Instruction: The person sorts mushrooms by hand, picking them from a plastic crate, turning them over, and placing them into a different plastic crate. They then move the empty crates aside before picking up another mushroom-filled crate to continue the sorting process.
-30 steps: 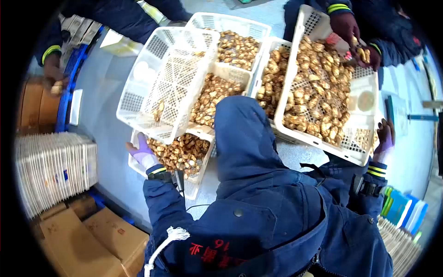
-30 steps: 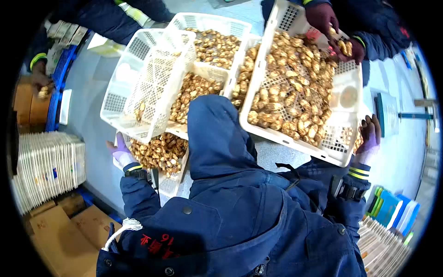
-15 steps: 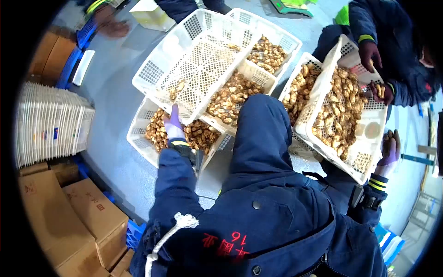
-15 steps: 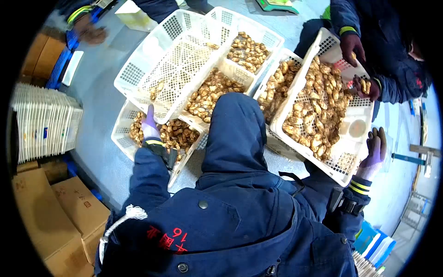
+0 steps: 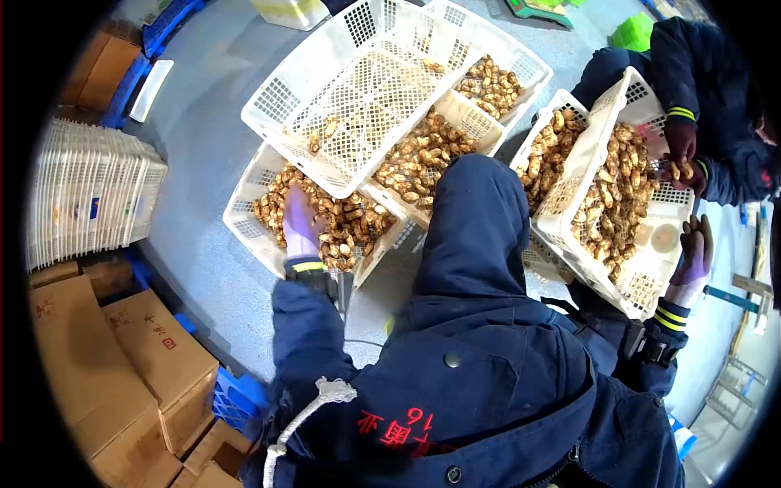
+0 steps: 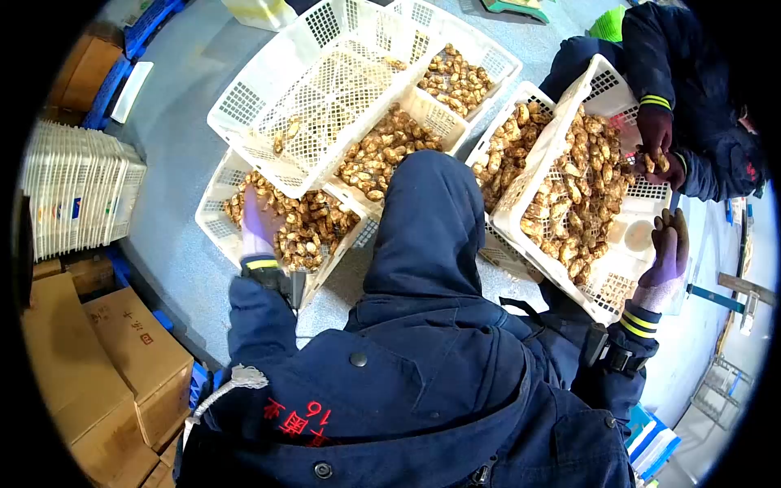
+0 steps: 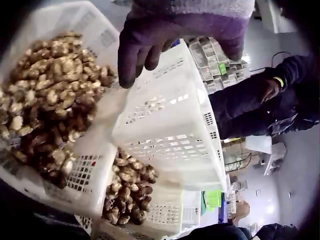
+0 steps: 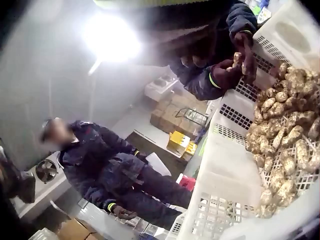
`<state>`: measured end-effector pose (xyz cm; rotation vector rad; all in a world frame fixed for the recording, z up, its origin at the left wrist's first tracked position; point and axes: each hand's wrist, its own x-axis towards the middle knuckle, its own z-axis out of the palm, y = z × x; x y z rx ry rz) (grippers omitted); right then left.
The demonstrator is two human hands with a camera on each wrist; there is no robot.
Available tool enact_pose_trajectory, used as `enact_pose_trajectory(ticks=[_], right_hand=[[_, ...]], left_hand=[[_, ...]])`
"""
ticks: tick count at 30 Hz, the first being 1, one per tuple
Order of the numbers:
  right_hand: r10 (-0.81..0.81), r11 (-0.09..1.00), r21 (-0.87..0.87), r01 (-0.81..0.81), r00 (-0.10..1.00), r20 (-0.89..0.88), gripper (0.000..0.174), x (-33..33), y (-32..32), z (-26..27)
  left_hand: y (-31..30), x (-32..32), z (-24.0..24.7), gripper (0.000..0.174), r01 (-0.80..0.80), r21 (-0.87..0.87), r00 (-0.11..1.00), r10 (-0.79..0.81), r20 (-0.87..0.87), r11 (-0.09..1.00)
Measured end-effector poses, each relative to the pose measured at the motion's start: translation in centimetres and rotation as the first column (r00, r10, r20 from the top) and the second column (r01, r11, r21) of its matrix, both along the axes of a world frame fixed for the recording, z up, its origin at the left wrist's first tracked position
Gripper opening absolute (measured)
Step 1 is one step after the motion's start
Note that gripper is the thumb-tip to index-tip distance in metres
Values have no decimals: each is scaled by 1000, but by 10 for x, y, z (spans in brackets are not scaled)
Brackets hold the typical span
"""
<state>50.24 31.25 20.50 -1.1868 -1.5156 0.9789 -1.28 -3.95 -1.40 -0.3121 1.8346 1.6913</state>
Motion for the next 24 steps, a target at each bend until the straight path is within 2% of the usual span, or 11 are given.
enact_pose_trajectory(ticks=[3, 5, 6, 8, 10, 12, 13, 14, 17, 20, 24], right_hand=[[-10, 1000, -6, 10, 1000, 20, 43, 1, -1, -4], [-36, 999, 30, 34, 996, 82, 42, 2, -1, -7], [-55, 998, 26, 53, 996, 75, 42, 2, -1, -8], [-67, 997, 31, 65, 996, 56, 41, -9, -9, -6], [-54, 998, 30, 53, 997, 46, 40, -5, -6, -10], [-53, 998, 47, 50, 997, 60, 40, -3, -3, -8], [-69, 996, 54, 66, 996, 53, 40, -8, -7, -4], [-62, 997, 48, 60, 996, 59, 40, -1, -4, -7], [-97, 995, -4, 97, 995, -28, 40, 3, -2, -16], [-94, 995, -35, 92, 995, -42, 41, 2, -4, -22], [-143, 990, 0, 143, 990, 11, 38, 3, -6, -22]], left_hand=[[27, -18, 7, 95, 140, -12, 979, -140, -149, 990], [35, -35, -31, 81, 166, 56, 986, -167, 13, 985], [42, -33, -52, 59, -2, 153, 999, -4, 35, 988], [42, -67, -100, 31, -13, 5, 1000, 13, 6, 1000], [46, -59, -76, 23, -129, 49, 978, 135, -158, 990], [32, -83, -70, 21, -108, 53, 986, 114, -122, 993], [25, -80, -37, 23, 69, -58, 958, -82, -276, 996], [14, -103, -53, 25, -26, 25, 972, 31, -235, 999], [-1, -159, -40, 33, -13, 162, 999, 19, -34, 987], [22, -160, 4, 32, -2, 45, 992, 8, -126, 999], [37, -172, -33, 35, -80, -36, 932, 62, -356, 996]])
